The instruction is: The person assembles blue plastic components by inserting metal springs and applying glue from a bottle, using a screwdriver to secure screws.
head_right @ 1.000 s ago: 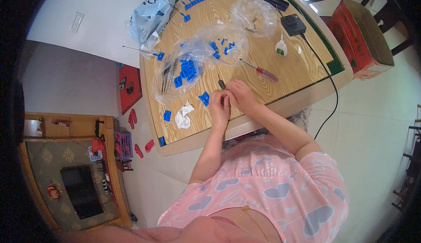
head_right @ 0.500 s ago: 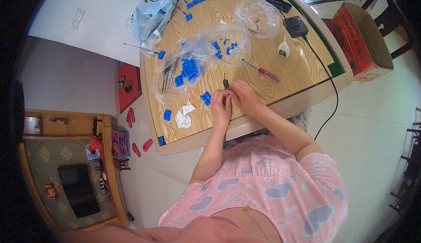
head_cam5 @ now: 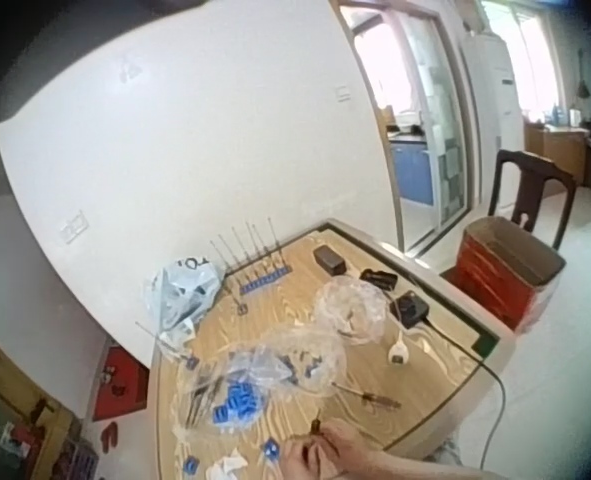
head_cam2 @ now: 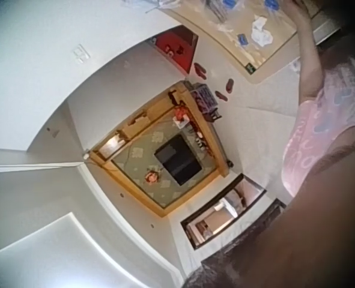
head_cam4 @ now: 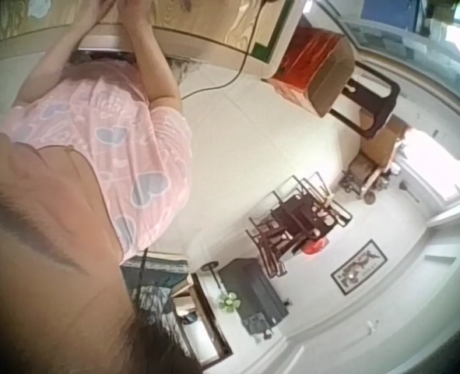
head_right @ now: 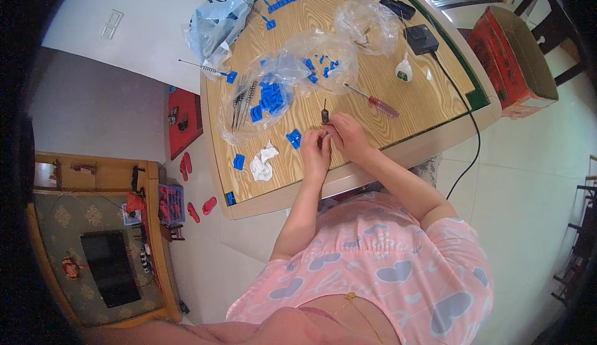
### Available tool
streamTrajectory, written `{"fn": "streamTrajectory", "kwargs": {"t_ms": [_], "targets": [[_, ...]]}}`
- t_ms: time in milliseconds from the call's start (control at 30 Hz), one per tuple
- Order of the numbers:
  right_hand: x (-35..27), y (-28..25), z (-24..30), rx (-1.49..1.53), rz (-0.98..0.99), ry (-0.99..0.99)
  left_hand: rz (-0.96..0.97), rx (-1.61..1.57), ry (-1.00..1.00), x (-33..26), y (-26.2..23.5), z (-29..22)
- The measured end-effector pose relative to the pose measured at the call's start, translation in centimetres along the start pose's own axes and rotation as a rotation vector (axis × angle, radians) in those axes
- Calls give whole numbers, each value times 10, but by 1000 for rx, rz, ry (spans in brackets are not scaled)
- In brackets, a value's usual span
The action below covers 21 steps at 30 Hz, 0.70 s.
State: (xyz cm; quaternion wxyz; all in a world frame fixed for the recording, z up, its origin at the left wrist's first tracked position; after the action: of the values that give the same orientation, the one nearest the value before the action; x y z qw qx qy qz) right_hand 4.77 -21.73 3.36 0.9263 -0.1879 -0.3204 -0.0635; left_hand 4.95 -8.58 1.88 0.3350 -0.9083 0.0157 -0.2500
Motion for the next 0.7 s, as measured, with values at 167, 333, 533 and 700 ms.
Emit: {"fn": "streamTrajectory", "kwargs": {"t_ms": [167, 333, 533, 700], "targets": [[-2, 1, -5, -1, -37, 9, 22, -22, -23, 0, 1, -1], [1, 2, -4, -19, 20, 32, 25, 4, -22, 1, 0, 0], [-7, 1, -13, 146, -156, 106, 16, -9, -49, 2, 2, -2], [-4, -7, -5, 127, -193, 123, -1, 6, -27, 4, 0, -7]]}}
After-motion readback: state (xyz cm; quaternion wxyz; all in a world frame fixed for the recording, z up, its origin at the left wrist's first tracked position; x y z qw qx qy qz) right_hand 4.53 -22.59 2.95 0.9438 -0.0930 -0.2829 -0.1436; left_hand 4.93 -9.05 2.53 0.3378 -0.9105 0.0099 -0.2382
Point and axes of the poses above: each hand's wrist, its own x-axis towards the middle knuckle, its own y-axis out of the palm, z = x × y, the point moved 2 cm from there along x, towards the middle knuckle, and after that the axes turned 3 degrees about z, right-handed, at the moved point
